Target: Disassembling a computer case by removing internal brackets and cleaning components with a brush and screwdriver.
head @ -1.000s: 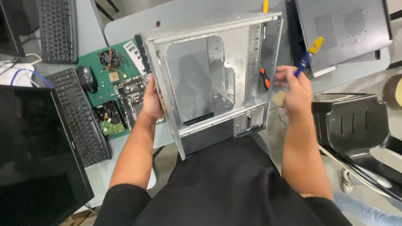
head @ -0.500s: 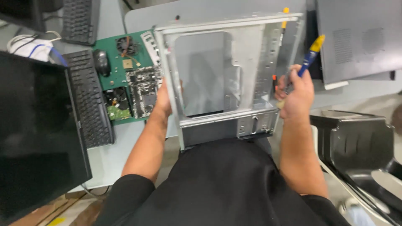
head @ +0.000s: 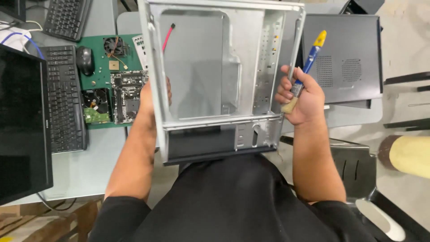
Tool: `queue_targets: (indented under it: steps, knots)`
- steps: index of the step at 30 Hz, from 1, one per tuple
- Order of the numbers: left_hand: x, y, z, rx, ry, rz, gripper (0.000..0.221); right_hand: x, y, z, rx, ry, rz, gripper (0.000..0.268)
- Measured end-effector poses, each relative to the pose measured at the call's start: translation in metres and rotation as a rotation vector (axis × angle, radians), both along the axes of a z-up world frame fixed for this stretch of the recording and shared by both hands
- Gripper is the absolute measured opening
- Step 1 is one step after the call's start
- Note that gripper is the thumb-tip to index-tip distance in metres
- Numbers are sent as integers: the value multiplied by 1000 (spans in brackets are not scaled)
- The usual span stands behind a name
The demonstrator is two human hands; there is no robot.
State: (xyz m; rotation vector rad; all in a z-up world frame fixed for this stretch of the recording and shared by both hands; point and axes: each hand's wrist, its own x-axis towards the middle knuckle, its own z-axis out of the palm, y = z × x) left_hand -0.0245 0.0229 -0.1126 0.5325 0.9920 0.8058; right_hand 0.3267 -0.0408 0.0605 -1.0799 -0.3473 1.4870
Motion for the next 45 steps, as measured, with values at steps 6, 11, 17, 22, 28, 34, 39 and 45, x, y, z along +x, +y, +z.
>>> queue_targets:
  steps: [6, 11, 17, 22, 28, 34, 39, 45]
  knots:
    - [12, -46, 8, -153, -375, 80, 23, 15, -2, 3, 70, -200, 177, 37]
    - [21, -72, 24, 1, -176, 213, 38, 11, 4, -3, 66, -319, 216, 35]
    - [26, -95, 88, 107, 177, 228, 66, 4, 3, -7, 48, -445, 185, 31]
    - [5, -119, 37, 557, 291, 46, 45, 16, 6, -42, -20, -522, 90, 30]
    - [19, -127, 67, 367, -511, 345, 69, 2, 10, -70, -152, -438, -10, 26]
    - [30, -112, 90, 624, -716, 297, 74, -15, 12, -99, -147, -268, -114, 26]
    - [27, -91, 160, 637, -587, 295, 71, -33, 10, -94, -228, -294, -146, 22]
    - [35, -54, 225, 206, -182, 634, 52, -60, 1, -98, -478, -246, -92, 23]
